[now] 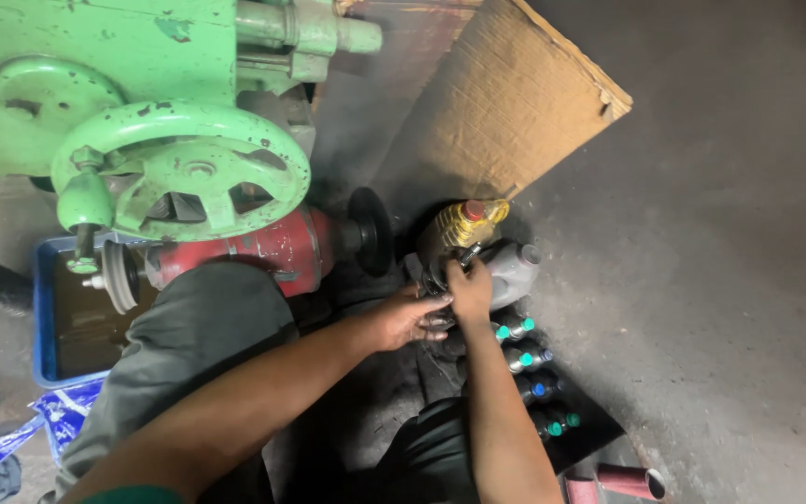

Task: The person sits on the floor beside a bench grinder and uses a wrench to loosen and retighten the fastener on the grinder's wheel shaft, holding the wheel with the other hand. They reposition the wrench repeatedly and handle the grinding wheel while working on the assembly.

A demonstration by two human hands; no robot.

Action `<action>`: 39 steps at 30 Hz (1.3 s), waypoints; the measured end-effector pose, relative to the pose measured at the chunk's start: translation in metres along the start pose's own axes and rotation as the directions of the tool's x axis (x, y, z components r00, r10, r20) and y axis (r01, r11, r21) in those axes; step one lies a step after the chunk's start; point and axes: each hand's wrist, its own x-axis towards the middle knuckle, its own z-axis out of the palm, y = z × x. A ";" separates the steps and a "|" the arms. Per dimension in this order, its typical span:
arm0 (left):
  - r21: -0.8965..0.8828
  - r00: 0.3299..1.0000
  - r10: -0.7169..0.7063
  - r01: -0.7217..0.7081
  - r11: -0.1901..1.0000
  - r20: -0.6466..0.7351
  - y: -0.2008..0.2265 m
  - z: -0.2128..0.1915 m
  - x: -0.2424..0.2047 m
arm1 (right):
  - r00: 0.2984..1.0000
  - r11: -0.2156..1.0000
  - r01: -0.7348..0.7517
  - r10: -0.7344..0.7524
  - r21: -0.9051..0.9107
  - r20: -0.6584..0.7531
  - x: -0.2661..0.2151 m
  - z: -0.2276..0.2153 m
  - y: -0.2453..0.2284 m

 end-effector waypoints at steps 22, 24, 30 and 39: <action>0.739 0.620 0.454 0.332 0.586 -0.639 -0.114 -0.174 0.081 | 0.675 0.679 -0.413 0.676 -0.607 0.296 0.023 0.050 0.089; 0.781 0.634 0.472 0.395 0.484 -0.612 -0.134 -0.206 0.107 | 0.692 0.715 -0.443 0.656 -0.541 0.300 0.031 0.052 0.121; 0.779 0.755 0.261 0.627 -0.020 -0.602 -0.229 -0.278 0.146 | 0.702 0.637 -0.278 0.646 -0.719 0.301 0.019 0.051 0.139; 0.282 0.719 -0.168 0.461 0.841 -0.674 -0.065 -0.112 0.030 | 0.512 0.785 -0.112 0.571 -0.609 0.641 0.011 0.029 0.126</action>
